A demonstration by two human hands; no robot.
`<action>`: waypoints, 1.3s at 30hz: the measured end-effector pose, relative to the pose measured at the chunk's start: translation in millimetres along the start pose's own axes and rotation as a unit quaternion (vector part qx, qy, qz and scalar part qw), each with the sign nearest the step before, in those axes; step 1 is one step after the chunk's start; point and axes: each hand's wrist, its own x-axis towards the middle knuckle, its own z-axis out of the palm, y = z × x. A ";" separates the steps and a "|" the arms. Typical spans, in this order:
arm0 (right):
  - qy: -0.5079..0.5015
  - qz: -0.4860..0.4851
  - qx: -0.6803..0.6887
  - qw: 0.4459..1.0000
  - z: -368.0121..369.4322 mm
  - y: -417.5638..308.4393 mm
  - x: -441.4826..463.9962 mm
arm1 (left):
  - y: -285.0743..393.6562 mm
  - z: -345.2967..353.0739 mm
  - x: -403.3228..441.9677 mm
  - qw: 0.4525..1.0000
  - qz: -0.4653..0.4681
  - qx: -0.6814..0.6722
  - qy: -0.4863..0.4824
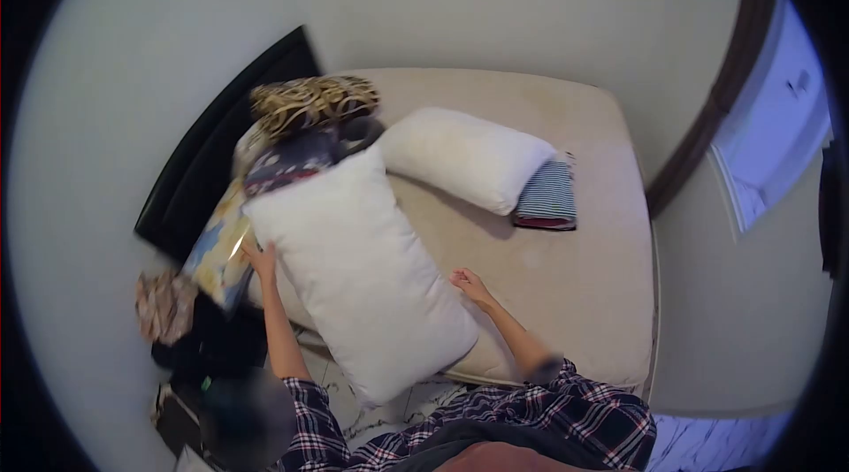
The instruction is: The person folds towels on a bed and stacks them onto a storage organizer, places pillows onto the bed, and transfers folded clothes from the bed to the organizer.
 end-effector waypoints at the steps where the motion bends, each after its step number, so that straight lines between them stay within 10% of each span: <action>1: 0.064 0.045 -0.022 0.997 -18.3 -4.4 -2.6 | 7.4 24.0 -20.2 0.989 -0.032 0.132 -0.061; 4: 0.266 0.098 -0.018 0.959 -74.7 32.9 -15.3 | -63.3 145.4 -112.4 0.901 0.167 0.199 -0.346; 5: 0.298 0.168 0.011 0.940 -94.1 30.2 -24.2 | 35.9 120.5 -170.7 0.848 -0.012 0.246 -0.470; 7: 0.336 0.240 0.052 0.909 -127.7 26.7 -28.7 | 32.7 152.9 -224.4 0.850 0.111 0.315 -0.407; 23: 0.466 0.227 0.413 0.748 -267.9 122.0 215.4 | 60.9 257.9 -228.6 0.774 0.114 0.403 -0.474; 25: 0.493 0.045 0.576 0.650 -273.7 142.8 239.6 | 63.4 262.0 -228.0 0.768 0.106 0.405 -0.484; 27: 0.613 0.138 0.562 0.538 -266.5 73.5 228.8 | 70.6 264.0 -231.2 0.765 0.096 0.408 -0.489; 29: 0.528 0.081 0.587 0.609 -270.1 87.4 228.7 | 67.3 267.7 -223.0 0.765 0.093 0.407 -0.491; 39: 0.657 0.145 0.408 0.618 -249.9 70.6 191.8 | 77.9 258.8 -228.6 0.791 0.107 0.376 -0.471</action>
